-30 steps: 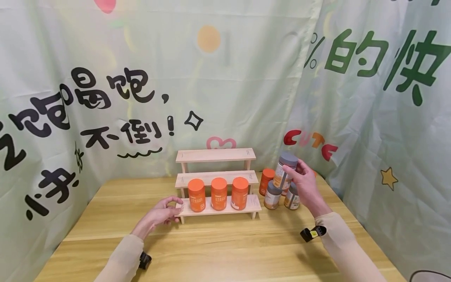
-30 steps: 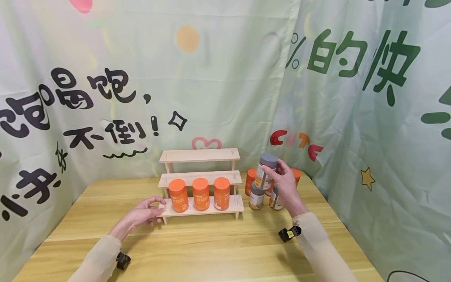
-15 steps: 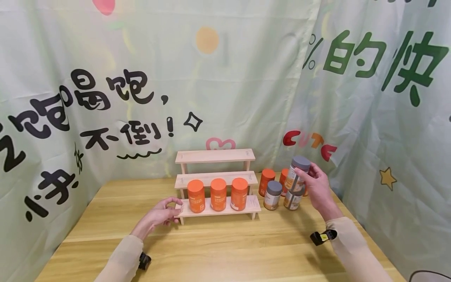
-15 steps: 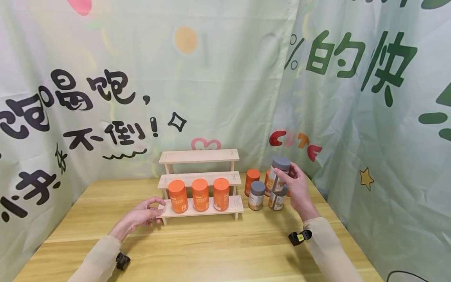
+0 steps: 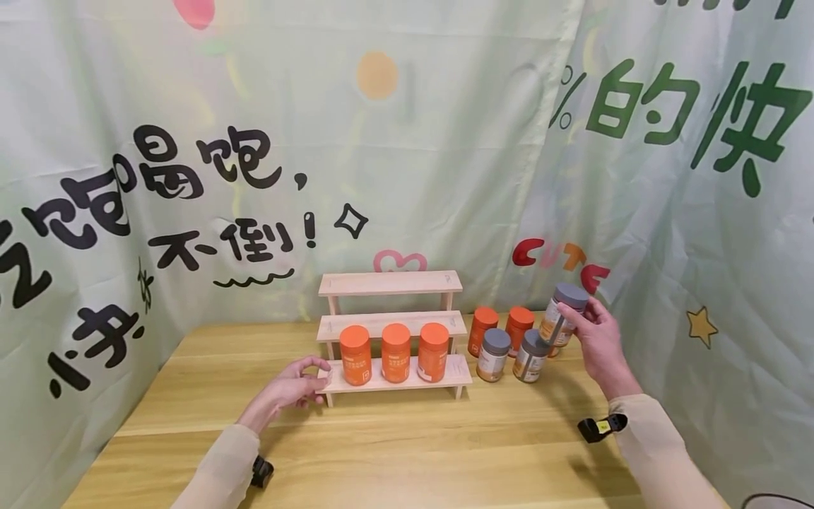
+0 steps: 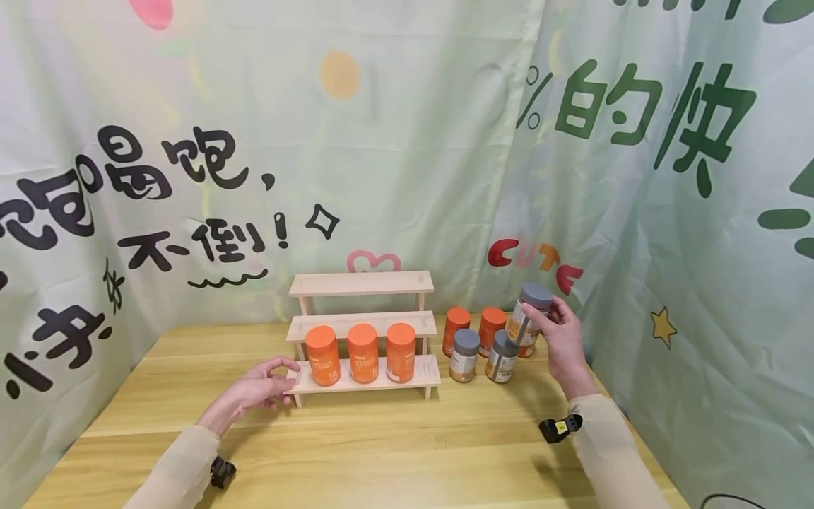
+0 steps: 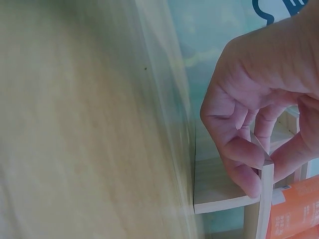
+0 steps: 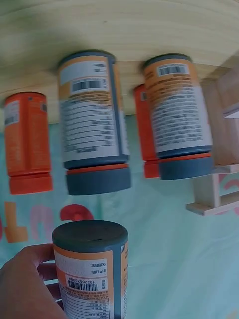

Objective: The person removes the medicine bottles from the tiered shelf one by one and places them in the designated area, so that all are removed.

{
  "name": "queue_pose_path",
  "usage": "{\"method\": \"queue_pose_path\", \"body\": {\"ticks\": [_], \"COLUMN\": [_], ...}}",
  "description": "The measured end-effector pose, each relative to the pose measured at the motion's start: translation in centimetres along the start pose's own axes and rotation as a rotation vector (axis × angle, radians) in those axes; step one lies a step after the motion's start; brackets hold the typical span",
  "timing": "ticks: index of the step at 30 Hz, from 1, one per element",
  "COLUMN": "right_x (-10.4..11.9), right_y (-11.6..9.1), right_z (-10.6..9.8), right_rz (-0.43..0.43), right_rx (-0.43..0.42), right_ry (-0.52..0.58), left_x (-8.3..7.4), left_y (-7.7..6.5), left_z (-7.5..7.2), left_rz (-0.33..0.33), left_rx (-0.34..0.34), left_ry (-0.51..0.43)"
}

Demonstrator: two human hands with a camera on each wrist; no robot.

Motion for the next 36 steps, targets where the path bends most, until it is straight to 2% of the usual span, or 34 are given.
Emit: {"method": "queue_pose_path", "body": {"ticks": [8,12,18,24,26,33,36], "right_x": [-0.8,-1.2,-2.2,-4.3,-5.0,-6.3,-6.7], "right_y": [0.7,0.7,0.7,1.1,1.2,1.1,1.0], "right_z": [-2.9,-4.1,-5.1,-6.0,-6.3,-6.6,-6.5], "right_rz": [0.026,0.046,0.045,0.112,0.136,0.183,0.200], "right_rx": [-0.121,-0.154,-0.137,-0.089,-0.090,-0.121,-0.105], "right_ry": [0.024,-0.041,-0.084,-0.109,-0.140,-0.408,-0.488], "left_x": [-0.1,-0.3,-0.1,-0.3,-0.3,0.2,0.2], "left_y": [-0.1,-0.2,-0.2,0.0,0.0,0.1,0.1], "left_z": [0.2,0.2,0.1,0.1,0.1,0.1,0.0], "left_rz": [0.001,0.003,-0.014,-0.006,-0.004,-0.013,-0.010], "left_rx": [-0.006,0.002,-0.009,-0.004,0.000,0.001,-0.007], "left_ry": [0.013,0.015,0.014,0.014,0.014,0.009,0.009]}}
Point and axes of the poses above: each hand's wrist, its own y-axis towards the middle knuckle, its own z-axis out of the palm, x = y × z, the point moved 9 cm from there along y, towards the middle knuckle, and after that the axes turned 9 degrees about z, right-handed, at the moved point
